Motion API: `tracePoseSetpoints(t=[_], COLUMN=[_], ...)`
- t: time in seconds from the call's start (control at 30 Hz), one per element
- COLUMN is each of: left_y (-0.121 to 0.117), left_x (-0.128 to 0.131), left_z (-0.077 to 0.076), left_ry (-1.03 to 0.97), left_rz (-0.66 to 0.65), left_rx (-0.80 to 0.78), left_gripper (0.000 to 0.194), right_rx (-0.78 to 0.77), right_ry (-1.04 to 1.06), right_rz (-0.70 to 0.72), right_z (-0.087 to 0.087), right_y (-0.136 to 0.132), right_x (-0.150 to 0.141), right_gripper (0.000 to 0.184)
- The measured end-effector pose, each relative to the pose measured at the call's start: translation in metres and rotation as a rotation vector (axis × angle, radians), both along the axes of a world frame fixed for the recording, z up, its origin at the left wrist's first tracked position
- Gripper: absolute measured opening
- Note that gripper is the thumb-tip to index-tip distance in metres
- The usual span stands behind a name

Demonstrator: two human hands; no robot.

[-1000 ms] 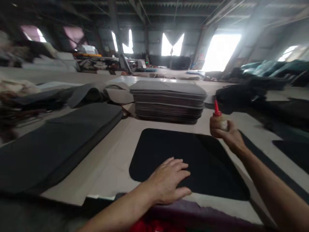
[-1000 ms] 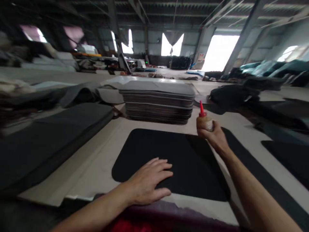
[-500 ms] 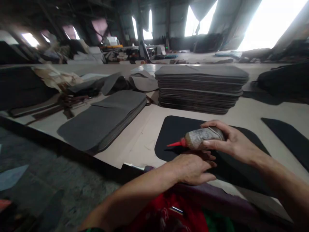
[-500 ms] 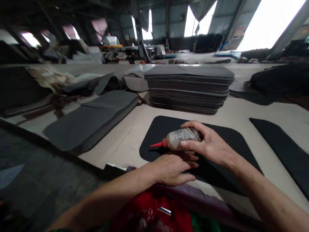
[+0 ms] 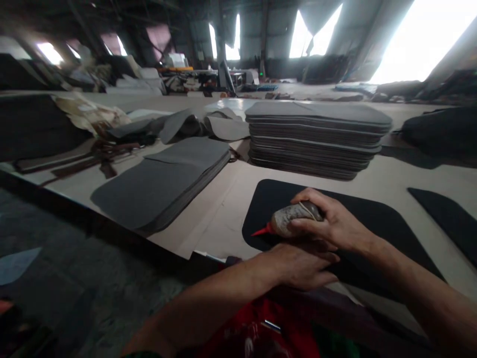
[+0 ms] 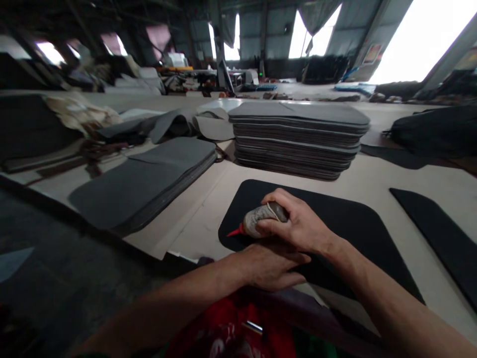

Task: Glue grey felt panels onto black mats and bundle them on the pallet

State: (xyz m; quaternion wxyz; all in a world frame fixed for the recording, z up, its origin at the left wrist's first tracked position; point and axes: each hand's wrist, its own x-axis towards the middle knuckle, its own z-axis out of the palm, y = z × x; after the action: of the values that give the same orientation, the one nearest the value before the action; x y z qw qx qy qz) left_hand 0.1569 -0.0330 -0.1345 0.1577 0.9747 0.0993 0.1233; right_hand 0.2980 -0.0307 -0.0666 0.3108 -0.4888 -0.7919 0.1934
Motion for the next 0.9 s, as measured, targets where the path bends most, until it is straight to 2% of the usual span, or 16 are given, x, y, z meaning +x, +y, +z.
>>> tracePoseSetpoints(t=[0.2,0.33,0.57,0.9], left_y=[-0.001,-0.001,0.001,0.0], left_x=[0.0,0.001,0.002,0.0], left_z=[0.002,-0.001,-0.008,-0.005], left_ry=[-0.014,-0.016,-0.029,-0.047], left_rz=[0.022,-0.002,-0.006,0.003], left_rx=[0.013,0.011,0.049,0.018], left_gripper=[0.039,0.042,0.045,0.043], right_rx=[0.011,0.121,0.291,0.296], right_ry=[-0.058,-0.132,-0.269,-0.28], right_rz=[0.098,0.128,0.062,-0.099], right_z=[0.01,0.017,0.019,0.011], right_y=[0.006,0.02,0.057,0.101], right_x=[-0.005,-0.01,-0.004,0.012], right_gripper=[0.025,0.024,0.02,0.024])
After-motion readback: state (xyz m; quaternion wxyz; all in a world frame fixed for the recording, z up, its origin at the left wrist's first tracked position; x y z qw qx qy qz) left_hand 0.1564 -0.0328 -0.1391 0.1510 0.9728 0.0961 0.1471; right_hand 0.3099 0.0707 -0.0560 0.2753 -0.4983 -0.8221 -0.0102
